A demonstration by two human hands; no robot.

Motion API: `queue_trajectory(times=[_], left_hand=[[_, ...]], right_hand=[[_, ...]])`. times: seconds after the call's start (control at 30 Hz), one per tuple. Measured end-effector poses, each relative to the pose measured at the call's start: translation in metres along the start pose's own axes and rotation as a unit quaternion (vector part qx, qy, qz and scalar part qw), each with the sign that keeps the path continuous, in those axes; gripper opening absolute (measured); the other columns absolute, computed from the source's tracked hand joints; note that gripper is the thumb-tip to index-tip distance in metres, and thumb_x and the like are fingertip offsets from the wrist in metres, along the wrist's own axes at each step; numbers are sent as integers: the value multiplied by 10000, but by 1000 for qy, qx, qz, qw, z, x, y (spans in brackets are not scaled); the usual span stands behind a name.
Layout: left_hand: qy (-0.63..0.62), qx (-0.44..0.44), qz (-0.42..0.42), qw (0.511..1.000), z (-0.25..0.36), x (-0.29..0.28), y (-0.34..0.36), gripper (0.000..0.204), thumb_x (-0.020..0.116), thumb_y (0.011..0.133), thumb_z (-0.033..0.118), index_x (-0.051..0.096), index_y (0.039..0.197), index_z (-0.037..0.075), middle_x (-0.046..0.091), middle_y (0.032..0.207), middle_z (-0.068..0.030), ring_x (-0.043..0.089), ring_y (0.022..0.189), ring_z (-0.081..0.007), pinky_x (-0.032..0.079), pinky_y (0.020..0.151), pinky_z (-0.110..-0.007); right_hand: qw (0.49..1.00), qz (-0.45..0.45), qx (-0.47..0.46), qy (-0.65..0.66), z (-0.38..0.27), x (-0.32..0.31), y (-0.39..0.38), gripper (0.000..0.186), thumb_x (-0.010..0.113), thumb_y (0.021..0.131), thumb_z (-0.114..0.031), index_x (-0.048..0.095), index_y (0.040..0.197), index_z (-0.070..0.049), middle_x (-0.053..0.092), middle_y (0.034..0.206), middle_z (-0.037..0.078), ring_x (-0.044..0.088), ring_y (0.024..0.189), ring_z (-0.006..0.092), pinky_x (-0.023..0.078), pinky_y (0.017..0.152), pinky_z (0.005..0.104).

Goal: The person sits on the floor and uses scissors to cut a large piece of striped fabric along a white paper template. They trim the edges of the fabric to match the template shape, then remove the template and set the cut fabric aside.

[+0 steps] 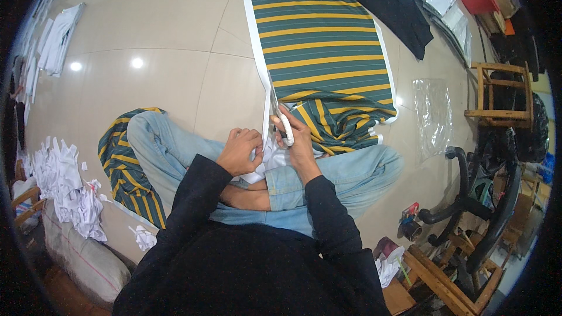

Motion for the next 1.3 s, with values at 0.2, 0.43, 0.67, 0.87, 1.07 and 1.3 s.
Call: queue_trajectory(times=[0.2, 0.43, 0.67, 0.87, 1.07, 1.3], left_hand=[[-13, -2, -5, 1000, 0, 0, 0, 116, 654, 767, 147, 552, 796, 101, 555, 912, -67, 547, 977, -268, 333, 944, -448], [-8, -1, -8, 1000, 0, 2, 0, 115, 662, 762, 144, 564, 790, 90, 553, 914, -72, 549, 989, -269, 335, 969, -463], [1, -4, -11, 1000, 0, 2, -1, 114, 666, 751, 140, 566, 778, 93, 552, 912, -74, 551, 981, -271, 342, 965, -465], [9, 3, -8, 1000, 2, 2, 0, 112, 667, 752, 139, 566, 782, 101, 548, 915, -72, 551, 975, -267, 346, 956, -464], [7, 2, -16, 1000, 0, 4, 0, 115, 670, 760, 145, 566, 786, 103, 541, 931, -64, 548, 988, -264, 342, 964, -474], [7, 3, -16, 1000, 2, 3, -1, 118, 667, 763, 148, 561, 782, 100, 538, 927, -66, 544, 981, -263, 337, 958, -468]], right_hand=[[1000, -3, -5, 2, 2, 1, 1, 618, 804, 860, -158, 559, 1407, -8, 629, 804, 8, 553, 585, 66, 394, 476, 201], [1000, 0, -4, -5, 5, -1, 3, 619, 804, 855, -120, 553, 1406, 8, 646, 827, 23, 558, 590, 76, 404, 481, 209], [1000, -9, 12, 5, 0, 3, 2, 612, 796, 853, -112, 554, 1400, 18, 710, 975, 71, 555, 587, 87, 397, 476, 209], [999, -39, -7, -7, -15, 11, 29, 565, 713, 925, -143, 517, 1433, 5, 723, 1102, 126, 566, 595, 94, 412, 477, 206], [1000, -18, -20, -15, -15, 18, 38, 561, 723, 906, -122, 538, 1421, -1, 708, 1014, 92, 570, 596, 76, 415, 482, 190], [1000, -8, -28, -4, -14, 18, 40, 593, 785, 865, -143, 569, 1402, -17, 659, 815, 21, 550, 563, 62, 394, 466, 192]])
Point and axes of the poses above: each hand's wrist, its own y-axis towards the middle knuckle, its own x-axis out of the palm, z = x × y, the point moved 8 cm from there along y, towards the middle knuckle
